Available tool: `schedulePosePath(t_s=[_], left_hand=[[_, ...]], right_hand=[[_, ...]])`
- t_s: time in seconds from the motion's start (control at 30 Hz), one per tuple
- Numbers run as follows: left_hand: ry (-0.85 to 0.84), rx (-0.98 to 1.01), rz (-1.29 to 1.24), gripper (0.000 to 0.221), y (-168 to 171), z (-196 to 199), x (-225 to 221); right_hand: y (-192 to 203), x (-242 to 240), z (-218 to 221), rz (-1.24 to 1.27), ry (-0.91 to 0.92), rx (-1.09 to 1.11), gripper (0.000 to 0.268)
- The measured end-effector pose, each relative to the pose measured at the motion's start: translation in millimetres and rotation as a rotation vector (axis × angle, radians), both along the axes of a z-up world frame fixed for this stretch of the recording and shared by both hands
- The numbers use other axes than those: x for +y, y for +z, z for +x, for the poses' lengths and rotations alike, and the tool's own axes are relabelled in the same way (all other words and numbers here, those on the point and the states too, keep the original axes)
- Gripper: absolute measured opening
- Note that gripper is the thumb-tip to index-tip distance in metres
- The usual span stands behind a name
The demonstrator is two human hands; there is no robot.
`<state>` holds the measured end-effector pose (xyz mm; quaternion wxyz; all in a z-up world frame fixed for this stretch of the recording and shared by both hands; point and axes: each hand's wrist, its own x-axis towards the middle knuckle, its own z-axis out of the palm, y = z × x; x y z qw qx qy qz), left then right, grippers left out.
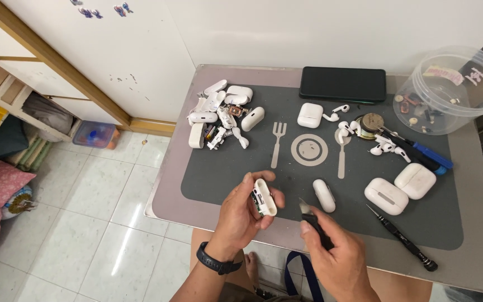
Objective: Disassemble and inspect the internal components of wireless earbuds using precision tools
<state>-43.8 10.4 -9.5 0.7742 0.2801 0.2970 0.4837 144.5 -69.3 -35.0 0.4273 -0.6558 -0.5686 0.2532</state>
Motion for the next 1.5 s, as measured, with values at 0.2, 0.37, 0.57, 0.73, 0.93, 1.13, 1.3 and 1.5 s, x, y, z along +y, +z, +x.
schedulePosePath(t_s=[0.2, 0.37, 0.57, 0.73, 0.93, 1.13, 1.3, 1.5], left_hand=[[0.106, 0.601, 0.225, 0.028, 9, 19, -11], [0.241, 1.48, 0.981, 0.032, -7, 16, 8], [0.041, 1.727, 0.95, 0.043, -14, 34, 23], [0.12, 1.686, 1.04, 0.053, -13, 38, 19], [0.377, 0.988, 0.803, 0.04, 38, 56, -29], [0.023, 0.511, 0.038, 0.029, 31, 84, -27], [0.059, 0.151, 0.005, 0.024, 8, 87, -20], [-0.002, 0.138, 0.047, 0.031, 2, 90, -22]], right_hand=[[5, -2, 14, 0.171, -0.118, -0.203, 0.036], [10, 7, 33, 0.266, -0.182, -0.478, 0.045], [2, 27, 27, 0.154, -0.127, -0.732, 0.065], [11, 36, 27, 0.0, -0.195, -0.199, 0.051], [8, 12, 43, -0.203, 0.024, 1.256, 0.037], [25, 2, 25, -0.344, -0.115, 0.721, 0.029], [38, -5, 33, -0.396, -0.058, 0.051, 0.029], [15, -13, 42, -0.257, 0.056, -0.329, 0.031]])
